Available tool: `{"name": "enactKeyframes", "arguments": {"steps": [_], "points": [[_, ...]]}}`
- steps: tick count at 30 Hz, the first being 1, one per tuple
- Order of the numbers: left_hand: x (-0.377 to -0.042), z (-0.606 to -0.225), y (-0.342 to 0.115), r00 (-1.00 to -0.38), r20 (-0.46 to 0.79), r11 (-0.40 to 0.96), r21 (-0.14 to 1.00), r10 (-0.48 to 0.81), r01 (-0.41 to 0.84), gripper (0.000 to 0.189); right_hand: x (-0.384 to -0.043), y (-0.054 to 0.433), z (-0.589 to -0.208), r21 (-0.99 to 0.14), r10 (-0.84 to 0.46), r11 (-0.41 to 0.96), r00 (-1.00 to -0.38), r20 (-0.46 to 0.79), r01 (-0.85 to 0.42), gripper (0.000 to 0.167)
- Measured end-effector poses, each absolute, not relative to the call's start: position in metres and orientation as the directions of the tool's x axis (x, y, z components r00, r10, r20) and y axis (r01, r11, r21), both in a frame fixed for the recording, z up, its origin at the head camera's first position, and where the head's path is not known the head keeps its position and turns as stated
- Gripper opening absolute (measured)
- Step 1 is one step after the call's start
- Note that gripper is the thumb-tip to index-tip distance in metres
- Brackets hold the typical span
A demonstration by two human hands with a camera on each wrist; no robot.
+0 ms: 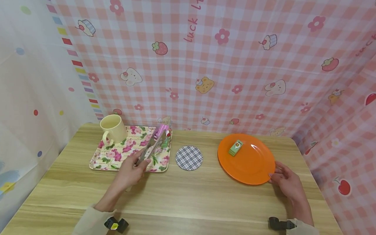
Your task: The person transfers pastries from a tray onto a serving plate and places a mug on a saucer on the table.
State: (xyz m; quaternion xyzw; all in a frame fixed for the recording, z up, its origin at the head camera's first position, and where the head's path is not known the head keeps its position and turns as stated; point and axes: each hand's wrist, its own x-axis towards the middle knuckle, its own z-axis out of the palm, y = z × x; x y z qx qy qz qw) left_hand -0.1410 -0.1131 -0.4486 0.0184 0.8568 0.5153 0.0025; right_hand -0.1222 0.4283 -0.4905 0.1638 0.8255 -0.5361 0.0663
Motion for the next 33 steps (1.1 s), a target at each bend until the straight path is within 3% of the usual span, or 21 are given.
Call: {"name": "enactKeyframes", "arguments": {"steps": [15,33], "points": [[-0.139,-0.447,-0.099,-0.999,0.017,0.488,0.872,0.038,0.034,0.055,-0.122,0.429,-0.490,-0.861,0.189,0.380,-0.939,-0.286,0.338,0.079],[-0.136,-0.447,-0.079,-0.992,0.022,0.394,0.916,0.127,0.071,0.052,-0.123,0.430,-0.492,-0.859,0.193,0.388,-0.941,-0.278,0.334,0.079]]}}
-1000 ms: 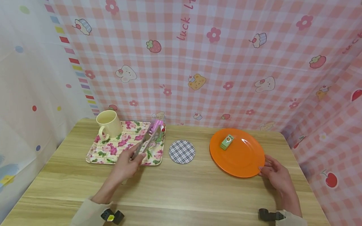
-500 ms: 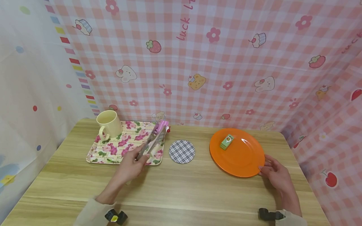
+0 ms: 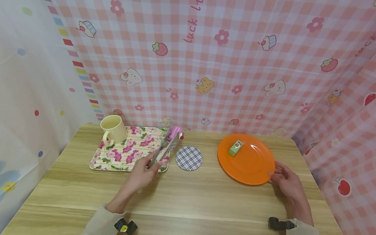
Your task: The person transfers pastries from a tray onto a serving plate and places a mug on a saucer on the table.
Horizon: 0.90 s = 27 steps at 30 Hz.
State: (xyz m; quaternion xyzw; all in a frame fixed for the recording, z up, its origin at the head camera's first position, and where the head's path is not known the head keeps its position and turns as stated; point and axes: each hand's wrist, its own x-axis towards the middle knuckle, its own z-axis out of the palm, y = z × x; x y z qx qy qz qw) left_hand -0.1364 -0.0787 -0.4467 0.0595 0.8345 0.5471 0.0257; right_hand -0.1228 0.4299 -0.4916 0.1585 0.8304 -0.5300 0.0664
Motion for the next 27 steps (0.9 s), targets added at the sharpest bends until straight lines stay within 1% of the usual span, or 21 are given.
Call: {"name": "enactKeyframes", "arguments": {"steps": [9,21,27], "points": [[-0.135,-0.447,-0.070,-0.991,0.029,0.409,0.909,0.132,0.081,0.054,-0.123,0.429,-0.491,-0.859,0.191,0.391,-0.942,-0.277,0.331,0.079],[-0.133,-0.443,-0.062,-0.987,0.014,0.388,0.918,0.160,0.076,0.053,-0.123,0.429,-0.490,-0.862,0.197,0.378,-0.939,-0.281,0.337,0.079],[-0.133,-0.442,-0.057,-0.982,0.047,0.390,0.913,0.185,0.117,0.049,-0.123,0.429,-0.490,-0.858,0.198,0.380,-0.937,-0.289,0.345,0.079]]}}
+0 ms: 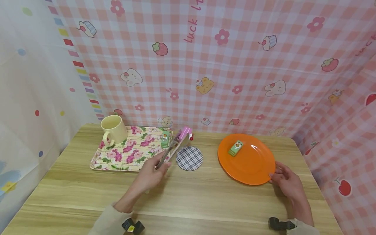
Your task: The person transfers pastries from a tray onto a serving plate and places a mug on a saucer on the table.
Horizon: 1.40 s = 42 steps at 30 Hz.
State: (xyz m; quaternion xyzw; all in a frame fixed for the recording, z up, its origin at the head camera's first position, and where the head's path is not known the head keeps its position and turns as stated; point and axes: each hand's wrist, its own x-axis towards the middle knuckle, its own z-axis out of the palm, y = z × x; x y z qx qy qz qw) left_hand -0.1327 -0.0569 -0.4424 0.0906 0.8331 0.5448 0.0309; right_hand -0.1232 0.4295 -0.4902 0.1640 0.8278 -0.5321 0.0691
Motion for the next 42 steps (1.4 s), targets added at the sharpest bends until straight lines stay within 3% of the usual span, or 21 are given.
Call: {"name": "enactKeyframes", "arguments": {"steps": [27,42], "points": [[-0.131,-0.444,-0.027,-0.965,0.040,0.379,0.915,0.258,0.139,0.056,-0.123,0.430,-0.491,-0.861,0.196,0.383,-0.940,-0.278,0.334,0.079],[-0.131,-0.445,-0.004,-0.953,-0.030,0.347,0.934,0.302,0.081,0.056,-0.122,0.431,-0.490,-0.871,0.178,0.365,-0.943,-0.281,0.328,0.080]]}}
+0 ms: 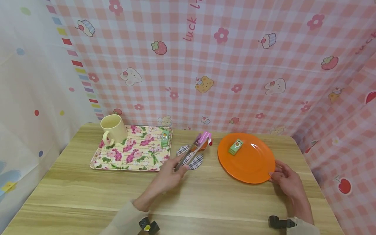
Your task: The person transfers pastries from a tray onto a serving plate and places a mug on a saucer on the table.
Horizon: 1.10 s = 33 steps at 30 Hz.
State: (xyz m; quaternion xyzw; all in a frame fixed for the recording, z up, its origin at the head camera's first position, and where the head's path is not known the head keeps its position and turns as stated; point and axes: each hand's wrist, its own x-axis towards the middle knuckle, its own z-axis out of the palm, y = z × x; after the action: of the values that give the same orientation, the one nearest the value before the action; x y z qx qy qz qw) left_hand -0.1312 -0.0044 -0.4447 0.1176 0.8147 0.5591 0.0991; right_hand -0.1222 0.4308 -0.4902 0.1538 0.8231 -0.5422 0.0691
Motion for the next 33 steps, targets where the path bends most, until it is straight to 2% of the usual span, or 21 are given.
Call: {"name": "enactKeyframes", "arguments": {"steps": [33], "points": [[-0.122,-0.453,0.055,-0.911,-0.035,0.300,0.949,0.410,0.099,0.052,-0.123,0.432,-0.492,-0.872,0.178,0.354,-0.939,-0.293,0.339,0.081]]}}
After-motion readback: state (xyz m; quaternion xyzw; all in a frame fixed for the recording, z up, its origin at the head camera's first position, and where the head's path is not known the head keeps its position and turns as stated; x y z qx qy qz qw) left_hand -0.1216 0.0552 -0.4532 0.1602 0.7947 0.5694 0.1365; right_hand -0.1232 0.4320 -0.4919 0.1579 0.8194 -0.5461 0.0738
